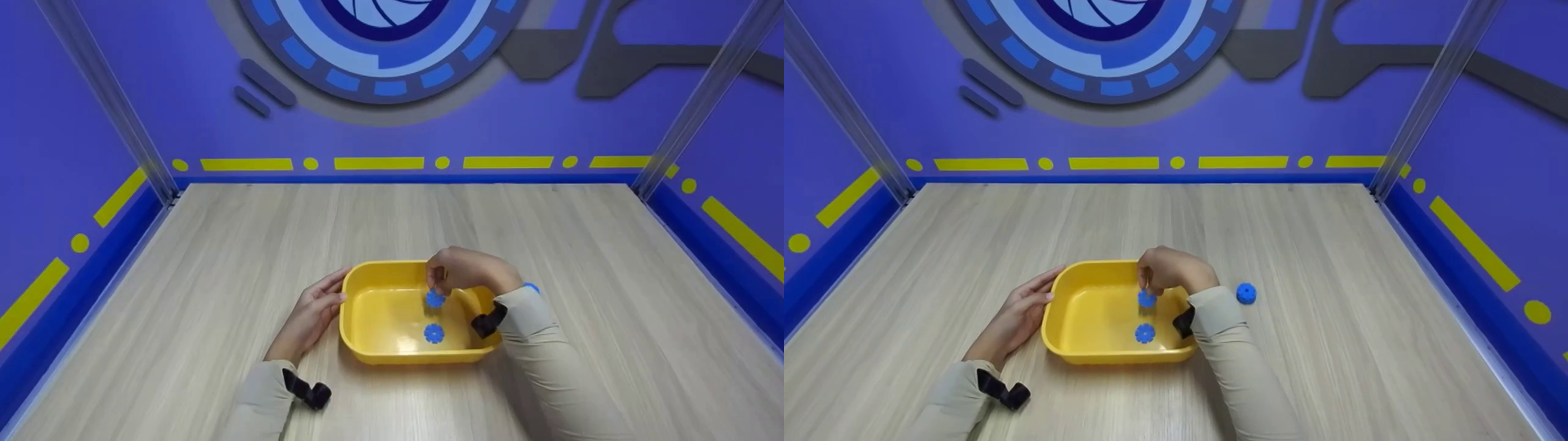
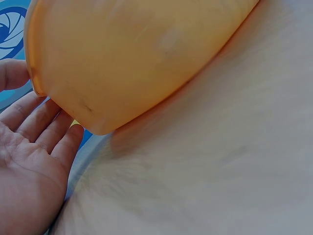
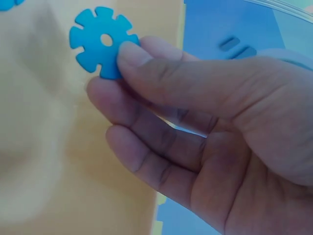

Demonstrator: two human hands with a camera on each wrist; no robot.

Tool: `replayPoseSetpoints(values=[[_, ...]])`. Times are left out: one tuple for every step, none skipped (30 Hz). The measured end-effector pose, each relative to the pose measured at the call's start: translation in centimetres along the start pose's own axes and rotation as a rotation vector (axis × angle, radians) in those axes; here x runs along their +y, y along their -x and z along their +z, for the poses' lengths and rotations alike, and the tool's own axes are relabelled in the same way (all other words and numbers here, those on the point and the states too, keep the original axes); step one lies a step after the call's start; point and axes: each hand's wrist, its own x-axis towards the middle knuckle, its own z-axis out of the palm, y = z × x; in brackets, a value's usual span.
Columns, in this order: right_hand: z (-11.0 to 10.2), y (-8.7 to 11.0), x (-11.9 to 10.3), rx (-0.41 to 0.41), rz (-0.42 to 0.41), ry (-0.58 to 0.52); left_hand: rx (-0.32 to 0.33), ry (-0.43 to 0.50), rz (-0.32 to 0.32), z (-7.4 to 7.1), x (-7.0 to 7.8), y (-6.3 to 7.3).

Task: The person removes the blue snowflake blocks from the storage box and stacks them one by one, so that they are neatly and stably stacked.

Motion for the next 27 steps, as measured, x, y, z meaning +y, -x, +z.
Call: replayPoseSetpoints(values=[[-0.2, 0.2, 0.0, 0.009, -0.003, -0.005, 0.002, 0.000, -0.001, 0.0, 0.0, 0.0], [-0.3, 0.3, 0.0, 0.019, -0.005, -0.010, 0.005, 0.001, -0.001, 0.0, 0.0, 0.0], [-0.5, 0.5, -0.1, 0.028, -0.004, -0.013, 0.008, 0.001, -0.002, 0.0, 0.0, 0.0], [-0.6, 0.7, -0.1, 0.036, -0.001, -0.019, 0.012, 0.001, -0.004, 0.0, 0.0, 0.0], [-0.8, 0.8, -0.1, 0.045, -0.002, -0.025, 0.015, 0.002, -0.006, 0.0, 0.0, 0.0], [-1.0, 1.0, 0.0, 0.054, -0.002, -0.033, 0.017, 0.001, -0.006, 0.0, 0.0, -0.1], [-1.1, 1.2, 0.0, 0.064, -0.003, -0.041, 0.018, 0.000, -0.006, 0.0, 0.0, -0.1], [-1.3, 1.4, 0.0, 0.073, -0.002, -0.051, 0.018, -0.001, -0.004, 0.0, 0.0, -0.1], [-1.4, 1.5, 0.1, 0.084, 0.000, -0.057, 0.018, -0.001, -0.003, 0.0, 0.1, -0.1], [-1.5, 1.7, 0.1, 0.095, -0.001, -0.062, 0.018, 0.000, -0.002, 0.0, 0.0, -0.1], [-1.7, 1.9, 0.2, 0.105, 0.001, -0.068, 0.016, 0.002, -0.001, 0.0, 0.0, -0.1], [-1.7, 2.0, 0.3, 0.116, 0.006, -0.072, 0.016, 0.003, 0.000, 0.0, 0.0, -0.1], [-1.8, 2.2, 0.3, 0.125, 0.009, -0.072, 0.017, 0.004, 0.000, 0.0, 0.0, -0.1], [-1.9, 2.3, 0.4, 0.135, 0.012, -0.069, 0.016, 0.001, -0.001, 0.0, 0.0, -0.1], [-1.9, 2.5, 0.5, 0.145, 0.012, -0.065, 0.016, 0.002, -0.003, 0.0, 0.0, -0.1], [-1.9, 2.6, 0.6, 0.154, 0.015, -0.064, 0.017, 0.001, -0.005, 0.0, 0.0, -0.1], [-1.9, 2.7, 0.8, 0.164, 0.014, -0.063, 0.017, -0.002, -0.006, 0.0, 0.0, 0.0], [-1.9, 2.9, 0.9, 0.176, 0.010, -0.061, 0.017, -0.005, -0.007, 0.0, 0.0, 0.0], [-1.9, 3.1, 1.1, 0.188, 0.006, -0.060, 0.017, -0.008, -0.008, 0.0, 0.0, 0.0], [-1.9, 3.2, 1.2, 0.199, 0.001, -0.063, 0.017, -0.012, -0.010, 0.0, 0.0, 0.0], [-1.9, 3.4, 1.4, 0.213, -0.004, -0.068, 0.016, -0.014, -0.011, 0.0, 0.0, 0.0], [-2.0, 3.6, 1.6, 0.228, -0.009, -0.073, 0.015, -0.019, -0.010, 0.0, 0.0, 0.0], [-2.0, 3.8, 1.8, 0.243, -0.019, -0.081, 0.014, -0.023, -0.009, 0.0, -0.1, -0.1], [-2.0, 4.0, 2.0, 0.260, -0.024, -0.087, 0.011, -0.024, -0.008, 0.0, -0.1, -0.1], [-1.9, 4.2, 2.2, 0.279, -0.031, -0.092, 0.011, -0.024, -0.008, 0.0, -0.1, -0.1], [-1.9, 4.4, 2.5, 0.298, -0.037, -0.097, 0.010, -0.022, -0.006, 0.0, 0.0, 0.0], [-1.9, 4.6, 2.7, 0.316, -0.038, -0.103, 0.008, -0.018, -0.005, 0.0, 0.0, 0.0]])
